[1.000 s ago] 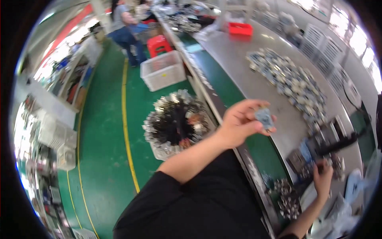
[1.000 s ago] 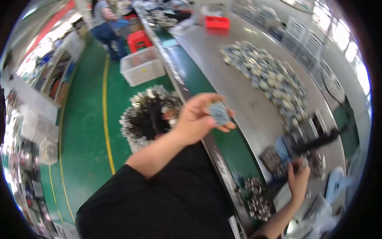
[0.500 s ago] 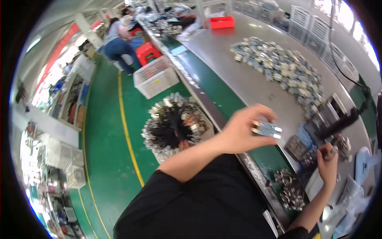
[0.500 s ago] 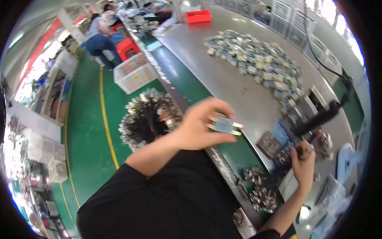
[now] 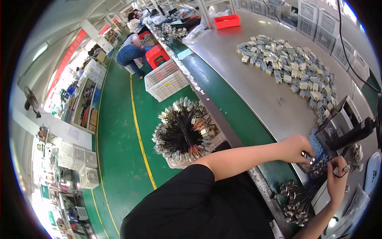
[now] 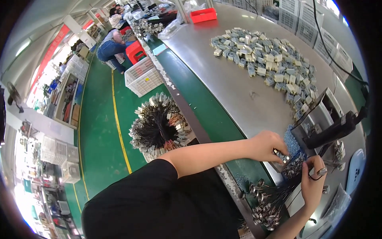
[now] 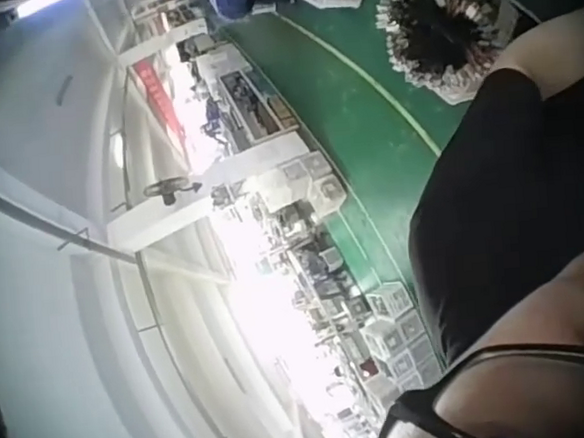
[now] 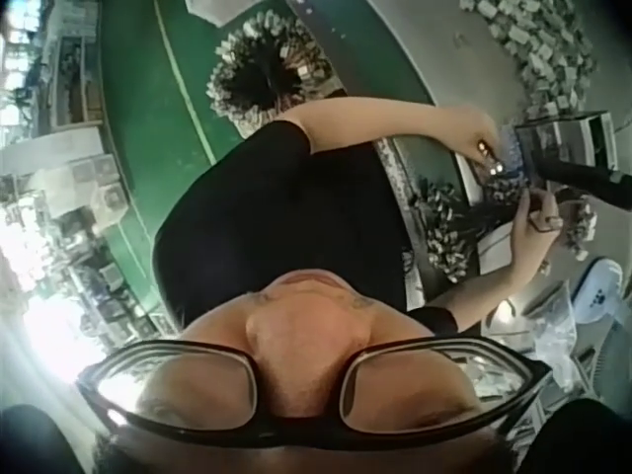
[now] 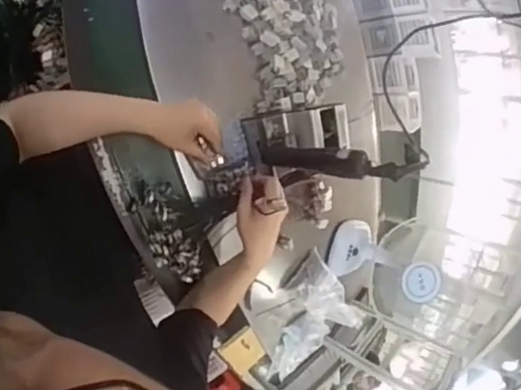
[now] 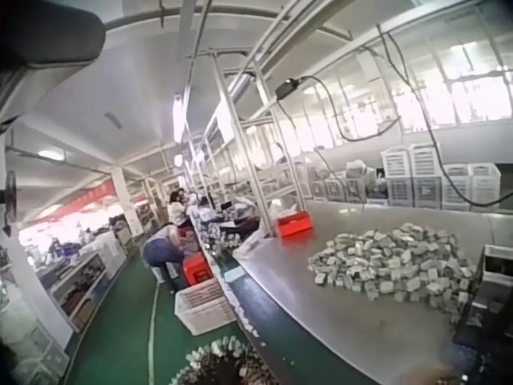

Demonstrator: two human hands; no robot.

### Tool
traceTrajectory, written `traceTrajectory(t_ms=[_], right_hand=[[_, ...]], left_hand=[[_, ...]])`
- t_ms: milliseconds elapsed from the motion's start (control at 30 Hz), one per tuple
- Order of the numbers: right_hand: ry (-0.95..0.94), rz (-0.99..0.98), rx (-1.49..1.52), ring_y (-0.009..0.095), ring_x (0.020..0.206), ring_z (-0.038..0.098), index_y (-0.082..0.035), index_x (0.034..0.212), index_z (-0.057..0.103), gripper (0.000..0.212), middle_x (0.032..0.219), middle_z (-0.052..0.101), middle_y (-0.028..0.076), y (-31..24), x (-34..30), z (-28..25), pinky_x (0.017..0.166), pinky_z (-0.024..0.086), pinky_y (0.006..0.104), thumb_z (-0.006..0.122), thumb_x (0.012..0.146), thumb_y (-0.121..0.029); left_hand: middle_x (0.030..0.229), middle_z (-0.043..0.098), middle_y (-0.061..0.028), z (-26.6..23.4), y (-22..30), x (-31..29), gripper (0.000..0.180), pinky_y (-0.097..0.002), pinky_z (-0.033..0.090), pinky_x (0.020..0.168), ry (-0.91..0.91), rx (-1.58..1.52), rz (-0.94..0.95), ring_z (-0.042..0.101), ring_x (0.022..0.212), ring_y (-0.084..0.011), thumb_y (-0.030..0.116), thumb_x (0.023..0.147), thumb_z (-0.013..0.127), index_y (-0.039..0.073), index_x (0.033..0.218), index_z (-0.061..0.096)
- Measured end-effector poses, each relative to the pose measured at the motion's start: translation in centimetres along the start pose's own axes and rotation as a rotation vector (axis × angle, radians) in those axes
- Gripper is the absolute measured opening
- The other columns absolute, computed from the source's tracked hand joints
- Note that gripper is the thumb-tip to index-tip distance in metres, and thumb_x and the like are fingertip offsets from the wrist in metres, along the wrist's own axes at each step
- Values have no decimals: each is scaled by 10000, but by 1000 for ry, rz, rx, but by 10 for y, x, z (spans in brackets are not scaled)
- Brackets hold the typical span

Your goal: Assembling electronics by attaching connectors to wire bundles and securing them with a power tool.

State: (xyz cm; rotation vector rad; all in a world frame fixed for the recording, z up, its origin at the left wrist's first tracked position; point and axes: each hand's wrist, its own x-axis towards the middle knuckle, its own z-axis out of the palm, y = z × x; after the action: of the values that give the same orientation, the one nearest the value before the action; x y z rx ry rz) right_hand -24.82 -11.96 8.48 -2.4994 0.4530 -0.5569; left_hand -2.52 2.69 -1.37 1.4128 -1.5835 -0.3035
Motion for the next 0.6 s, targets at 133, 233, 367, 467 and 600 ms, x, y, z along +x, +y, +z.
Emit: traceTrajectory(t_ms=[133,233,367,467,600], right_hand=[[52,6,-44,269,796,553,20,941,549,117,849,549,119,3,0,-8,763,457,370,665,936,26],[-11,39,61,259,764,587,16,921,590,99,830,584,114,-11,14,-5,726,473,364,689,921,18],[21,89,159,246,747,634,16,908,594,144,815,633,116,-4,16,-1,700,494,357,734,878,36],[62,63,118,234,737,654,18,915,608,146,807,652,102,1,13,-4,702,502,359,743,867,49],[126,170,257,259,702,652,-8,1031,704,213,800,658,101,-8,9,-6,688,510,360,763,837,57]], left_hand=[[1028,783,-73,8,3,13,318,-426,585,860,-10,-35,134,727,1018,-301,282,773,901,137,1047,830],[1077,770,-72,-5,1,2,301,-409,593,847,19,36,126,726,1004,-296,250,803,887,143,1078,826],[1133,752,-57,-20,13,5,274,-410,605,844,-38,214,85,729,1023,-294,221,847,854,130,1102,813],[1137,750,-57,-13,19,11,239,-397,608,839,-39,200,130,734,1009,-278,184,873,824,125,1104,813],[1146,743,-85,-30,18,27,239,-391,604,830,-1,115,133,738,945,-274,153,892,800,103,1126,805]])
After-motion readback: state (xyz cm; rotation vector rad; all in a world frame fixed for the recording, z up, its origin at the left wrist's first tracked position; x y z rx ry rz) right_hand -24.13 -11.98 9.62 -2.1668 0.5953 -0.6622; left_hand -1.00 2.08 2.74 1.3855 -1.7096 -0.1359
